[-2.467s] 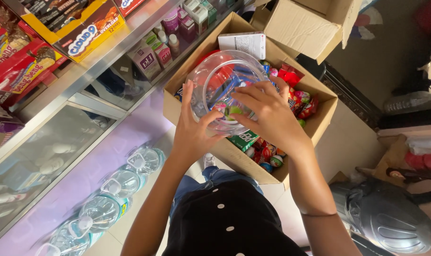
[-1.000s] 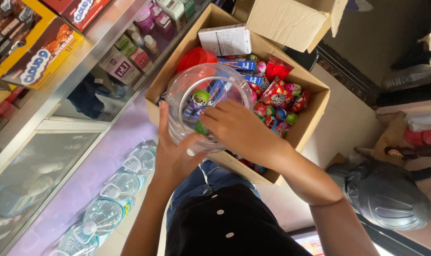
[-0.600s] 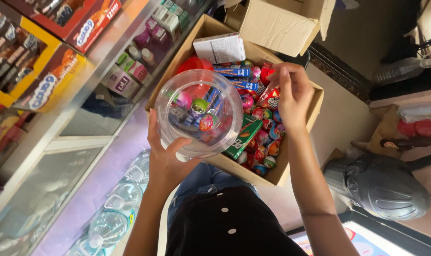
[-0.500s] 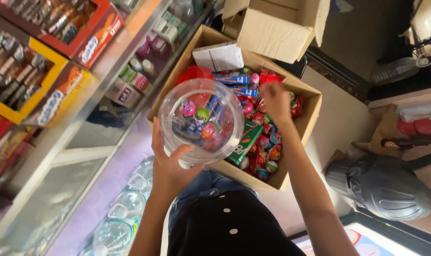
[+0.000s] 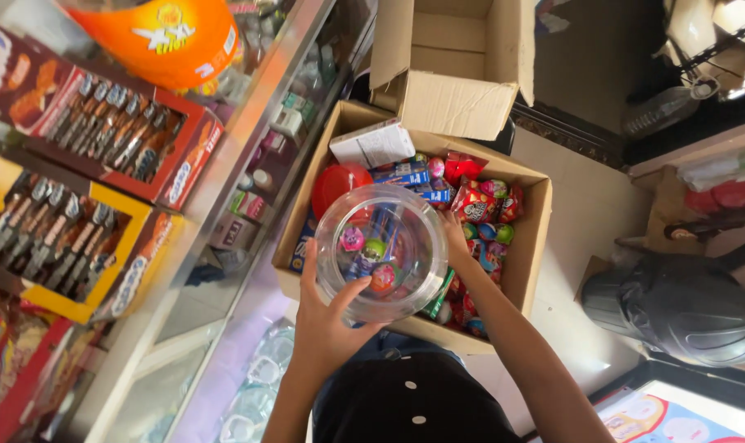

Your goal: The person opens a clear plastic jar with a red lid, then fills it with colorful wrapped candies from a cardboard box. The person places the lid back on the jar after filling it.

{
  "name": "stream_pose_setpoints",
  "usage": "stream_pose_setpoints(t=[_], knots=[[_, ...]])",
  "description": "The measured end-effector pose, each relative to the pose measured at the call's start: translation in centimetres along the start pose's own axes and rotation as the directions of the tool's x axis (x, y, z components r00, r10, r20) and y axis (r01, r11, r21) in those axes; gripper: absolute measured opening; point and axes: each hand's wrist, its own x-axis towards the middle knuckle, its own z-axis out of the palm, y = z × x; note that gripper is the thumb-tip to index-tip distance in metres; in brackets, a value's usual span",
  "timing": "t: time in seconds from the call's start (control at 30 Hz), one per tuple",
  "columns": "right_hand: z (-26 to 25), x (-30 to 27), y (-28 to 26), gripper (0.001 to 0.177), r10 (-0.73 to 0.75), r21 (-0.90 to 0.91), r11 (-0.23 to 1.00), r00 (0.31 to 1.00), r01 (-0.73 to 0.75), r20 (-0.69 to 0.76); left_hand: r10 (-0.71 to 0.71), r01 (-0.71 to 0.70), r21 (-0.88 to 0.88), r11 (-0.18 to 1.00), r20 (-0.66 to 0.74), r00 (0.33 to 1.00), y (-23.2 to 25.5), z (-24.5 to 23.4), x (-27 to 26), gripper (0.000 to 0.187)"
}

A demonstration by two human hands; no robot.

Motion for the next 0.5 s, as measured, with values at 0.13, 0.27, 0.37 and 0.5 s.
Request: stream_pose_setpoints(t=[0.13, 0.27, 0.37, 0.5], knots=[[-11.2, -1.6, -4.3, 0.041, 0.322, 0.472, 0.811, 0.937, -0.346, 0.135, 0.045, -0.045, -0.021, 0.999, -0.021, 0.999, 0.1, -1.2, 1.2, 0.073], [-21.5, -2.1, -7.9, 0.032, 0.369, 0.739, 0.625, 0.930, -0.254, 0.008, 0.027, -0.029, -0.054, 0.998, -0.027, 0.999, 0.4, -2.2, 2.6, 0.079], [-31.9, -2.4, -15.7, 0.035, 0.349, 0.802, 0.584, 0.931, -0.124, -0.110, 0.076, -0.078, -0.062, 0.995, -0.033, 0.997, 0.4, -2.4, 2.9, 0.086], [-40.6, -2.3, -24.8, 0.044, -0.049, 0.643, 0.720, 0.944, 0.261, -0.328, 0.136, -0.138, -0.065, 0.988, -0.032, 0.990, 0.8, -2.5, 3.1, 0.093]])
